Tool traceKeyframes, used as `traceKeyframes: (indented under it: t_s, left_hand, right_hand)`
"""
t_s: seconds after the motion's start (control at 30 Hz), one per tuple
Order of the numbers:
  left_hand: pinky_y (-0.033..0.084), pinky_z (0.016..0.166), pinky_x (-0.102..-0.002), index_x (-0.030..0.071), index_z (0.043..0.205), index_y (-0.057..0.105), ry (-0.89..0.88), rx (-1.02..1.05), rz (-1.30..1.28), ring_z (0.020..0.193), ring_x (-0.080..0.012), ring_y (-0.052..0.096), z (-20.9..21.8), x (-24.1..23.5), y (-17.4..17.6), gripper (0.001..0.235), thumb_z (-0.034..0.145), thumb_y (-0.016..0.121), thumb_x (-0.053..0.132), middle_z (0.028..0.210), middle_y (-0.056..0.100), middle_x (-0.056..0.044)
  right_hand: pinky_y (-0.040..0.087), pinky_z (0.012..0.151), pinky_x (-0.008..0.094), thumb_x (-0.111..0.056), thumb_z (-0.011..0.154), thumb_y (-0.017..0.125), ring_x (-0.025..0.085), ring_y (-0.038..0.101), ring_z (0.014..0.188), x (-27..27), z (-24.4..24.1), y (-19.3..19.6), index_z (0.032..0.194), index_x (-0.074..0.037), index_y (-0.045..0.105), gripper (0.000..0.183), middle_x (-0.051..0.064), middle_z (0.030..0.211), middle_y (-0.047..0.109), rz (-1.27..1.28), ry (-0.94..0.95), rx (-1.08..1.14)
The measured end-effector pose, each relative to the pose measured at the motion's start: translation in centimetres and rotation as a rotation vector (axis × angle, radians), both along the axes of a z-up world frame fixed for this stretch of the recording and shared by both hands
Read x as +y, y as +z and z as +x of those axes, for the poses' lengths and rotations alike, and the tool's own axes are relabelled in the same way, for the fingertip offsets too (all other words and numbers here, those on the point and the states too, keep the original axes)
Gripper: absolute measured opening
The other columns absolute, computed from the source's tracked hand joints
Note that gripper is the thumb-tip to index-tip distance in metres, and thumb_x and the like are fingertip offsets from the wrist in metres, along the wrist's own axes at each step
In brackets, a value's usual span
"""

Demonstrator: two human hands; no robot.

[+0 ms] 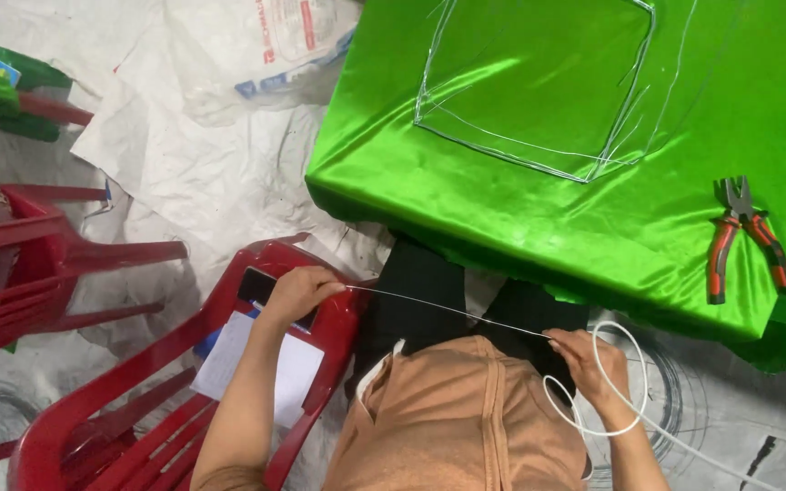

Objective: The person is using pliers and their hands to bend, twist, and cut metal wire to construct a rectangular frame on a green-covered table.

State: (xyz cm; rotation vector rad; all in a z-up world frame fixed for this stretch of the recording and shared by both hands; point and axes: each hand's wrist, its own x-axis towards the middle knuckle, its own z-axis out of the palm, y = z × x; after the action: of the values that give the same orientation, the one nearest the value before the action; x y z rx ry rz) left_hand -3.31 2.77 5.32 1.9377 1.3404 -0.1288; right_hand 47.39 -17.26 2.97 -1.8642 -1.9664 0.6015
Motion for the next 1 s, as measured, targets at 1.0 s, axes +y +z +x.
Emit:
traceKeyframes:
  t_s: [1.0]
  left_hand:
    - [0.048, 0.063, -0.038, 0.023, 0.086, 0.076, -0.192, -0.151, 0.273, 0.076, -0.0205, 0.071, 14.9, 4.5, 8.9, 0.032, 0.094, 0.061, 0.049, 0.085, 0.078, 0.007]
  right_hand:
    - [0.060, 0.076, 0.033, -0.020, 0.097, 0.061, 0.020, 0.079, 0.092, 6.7, 1.3, 10.0, 0.121, -0.016, 0.069, 0.025, 0.003, 0.112, 0.079, -0.100, 0.062, 0.216]
